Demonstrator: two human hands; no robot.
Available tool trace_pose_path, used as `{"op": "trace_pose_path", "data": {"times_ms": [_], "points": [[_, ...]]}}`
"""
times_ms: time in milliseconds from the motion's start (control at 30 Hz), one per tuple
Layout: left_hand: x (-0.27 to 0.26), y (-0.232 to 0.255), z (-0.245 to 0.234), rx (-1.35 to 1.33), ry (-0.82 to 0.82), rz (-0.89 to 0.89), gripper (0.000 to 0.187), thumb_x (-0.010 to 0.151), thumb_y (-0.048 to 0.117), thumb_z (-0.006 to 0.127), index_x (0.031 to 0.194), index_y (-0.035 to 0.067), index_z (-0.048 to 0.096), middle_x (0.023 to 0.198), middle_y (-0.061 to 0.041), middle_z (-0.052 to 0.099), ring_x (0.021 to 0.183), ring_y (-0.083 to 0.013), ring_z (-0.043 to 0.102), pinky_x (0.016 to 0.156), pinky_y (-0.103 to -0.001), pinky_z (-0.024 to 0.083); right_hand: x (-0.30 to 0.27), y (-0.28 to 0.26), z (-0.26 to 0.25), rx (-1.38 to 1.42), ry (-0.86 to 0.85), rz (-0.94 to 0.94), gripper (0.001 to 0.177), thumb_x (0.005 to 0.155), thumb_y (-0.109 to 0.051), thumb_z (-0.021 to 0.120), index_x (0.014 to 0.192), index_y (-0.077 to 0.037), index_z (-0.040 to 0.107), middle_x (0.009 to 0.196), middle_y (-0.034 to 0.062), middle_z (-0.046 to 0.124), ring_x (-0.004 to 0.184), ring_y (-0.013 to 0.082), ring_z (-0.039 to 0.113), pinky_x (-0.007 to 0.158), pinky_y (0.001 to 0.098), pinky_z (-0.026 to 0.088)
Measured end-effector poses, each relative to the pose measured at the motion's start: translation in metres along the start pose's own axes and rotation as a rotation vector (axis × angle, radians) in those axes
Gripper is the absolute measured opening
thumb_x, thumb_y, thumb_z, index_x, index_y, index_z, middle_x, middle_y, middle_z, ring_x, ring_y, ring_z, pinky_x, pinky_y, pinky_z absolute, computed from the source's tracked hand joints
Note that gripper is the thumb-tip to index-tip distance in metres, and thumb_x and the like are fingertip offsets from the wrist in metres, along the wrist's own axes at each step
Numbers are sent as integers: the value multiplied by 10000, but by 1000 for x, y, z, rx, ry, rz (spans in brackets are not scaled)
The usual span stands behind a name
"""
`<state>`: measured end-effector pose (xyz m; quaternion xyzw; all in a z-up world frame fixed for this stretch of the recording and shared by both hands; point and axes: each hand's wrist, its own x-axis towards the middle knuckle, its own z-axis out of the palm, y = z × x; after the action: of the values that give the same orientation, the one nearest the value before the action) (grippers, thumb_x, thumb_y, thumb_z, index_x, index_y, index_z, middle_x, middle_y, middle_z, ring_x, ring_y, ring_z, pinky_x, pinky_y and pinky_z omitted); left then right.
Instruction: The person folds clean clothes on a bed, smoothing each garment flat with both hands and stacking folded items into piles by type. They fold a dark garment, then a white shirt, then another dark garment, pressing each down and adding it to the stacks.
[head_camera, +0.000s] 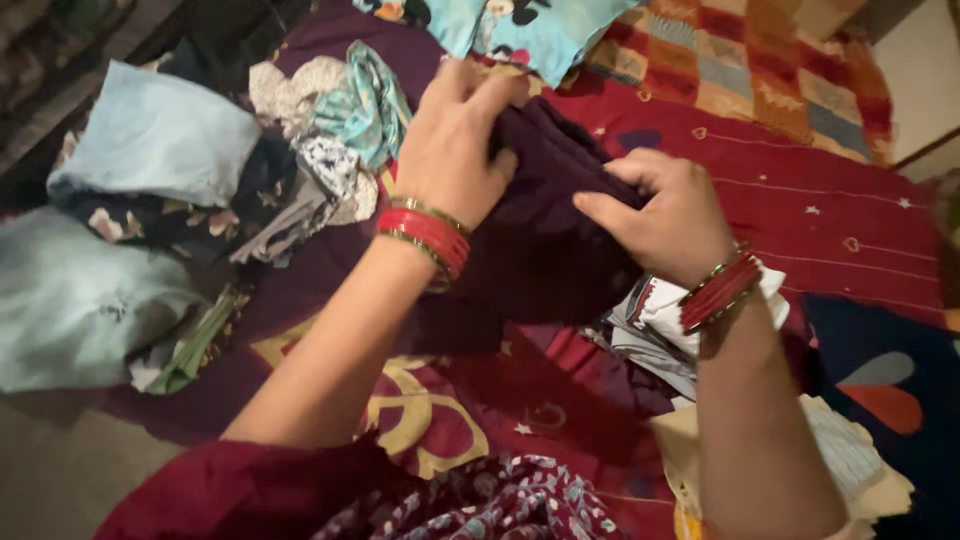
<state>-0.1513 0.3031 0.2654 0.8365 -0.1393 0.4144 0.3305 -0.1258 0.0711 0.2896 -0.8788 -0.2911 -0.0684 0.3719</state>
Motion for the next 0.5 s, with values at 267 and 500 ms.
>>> {"op": "trace_pose_path", "data": {"times_ms": [267, 500], "points": [[-18, -1, -2, -575, -383, -515, 386, 1041, 389, 622, 1086, 15, 537, 932, -158, 636, 853, -221, 625, 791, -359, 524, -11, -11, 62, 343, 292, -8, 227, 1024, -132, 610, 1054, 65, 717, 946, 115, 687, 898, 198, 623, 806, 366, 488], [9, -53, -43, -701, -505, -416, 572, 901, 263, 724, 1366, 78, 447, 1186, -144, 592, 1000, -207, 590, 834, -348, 512, 10, -59, 112, -40, 407, -146, 177, 1080, -125, 539, 1116, -10, 669, 990, 137, 660, 929, 263, 666, 817, 337, 509]]}}
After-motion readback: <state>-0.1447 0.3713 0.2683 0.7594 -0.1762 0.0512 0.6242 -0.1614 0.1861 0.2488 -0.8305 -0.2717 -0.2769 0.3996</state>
